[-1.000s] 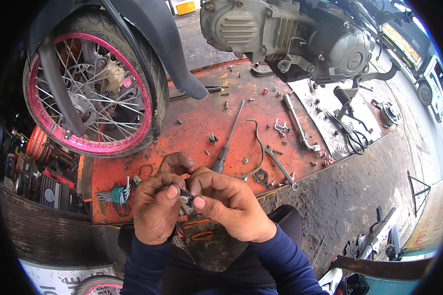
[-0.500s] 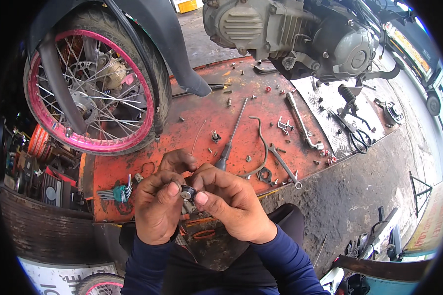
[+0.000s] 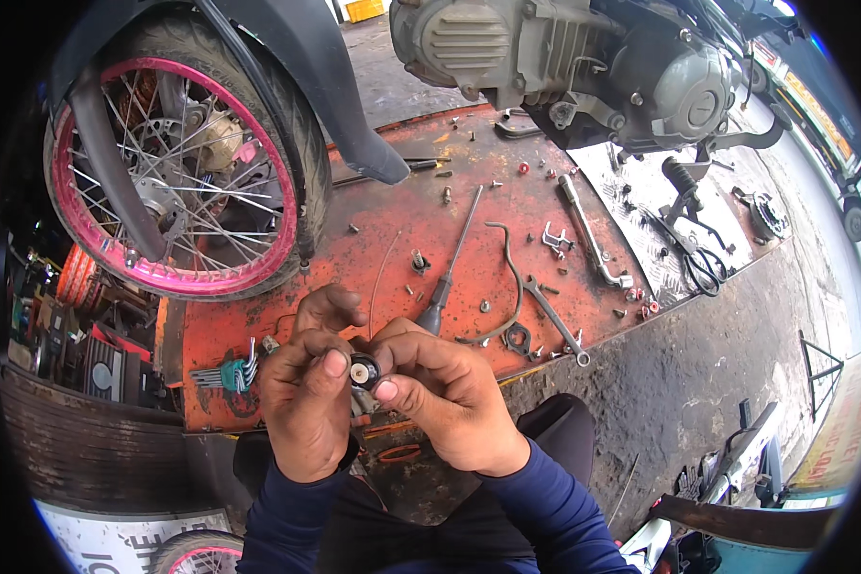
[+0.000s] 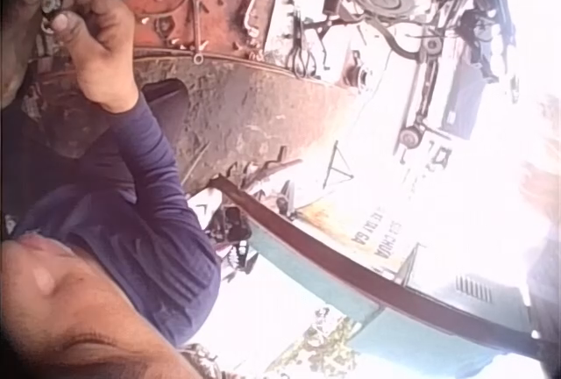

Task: The recorder is assembling components of a motorcycle carburetor, including a spring and a needle valve.

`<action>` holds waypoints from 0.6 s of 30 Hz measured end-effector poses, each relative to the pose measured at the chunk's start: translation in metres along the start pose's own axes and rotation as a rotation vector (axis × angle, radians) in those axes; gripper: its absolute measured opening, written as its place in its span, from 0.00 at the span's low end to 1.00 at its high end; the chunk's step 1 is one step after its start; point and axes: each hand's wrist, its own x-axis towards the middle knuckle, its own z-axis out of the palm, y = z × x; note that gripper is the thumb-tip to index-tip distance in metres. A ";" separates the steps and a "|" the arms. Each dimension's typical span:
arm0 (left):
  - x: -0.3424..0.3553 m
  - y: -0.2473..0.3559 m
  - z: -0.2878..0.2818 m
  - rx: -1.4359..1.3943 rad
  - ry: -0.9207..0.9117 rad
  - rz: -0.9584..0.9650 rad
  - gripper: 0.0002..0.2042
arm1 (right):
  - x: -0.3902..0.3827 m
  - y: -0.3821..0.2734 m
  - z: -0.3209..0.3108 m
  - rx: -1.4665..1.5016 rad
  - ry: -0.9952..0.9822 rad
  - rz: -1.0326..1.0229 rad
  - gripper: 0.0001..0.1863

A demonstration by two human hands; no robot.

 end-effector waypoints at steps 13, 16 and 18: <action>0.000 0.001 0.000 0.064 0.007 0.028 0.08 | 0.001 -0.002 -0.003 0.030 -0.020 -0.028 0.06; -0.003 0.001 0.000 0.205 0.020 0.123 0.07 | 0.001 -0.002 -0.004 0.016 -0.020 -0.110 0.07; -0.003 0.002 -0.004 0.203 -0.028 0.152 0.05 | 0.001 -0.005 -0.005 -0.029 -0.007 -0.097 0.07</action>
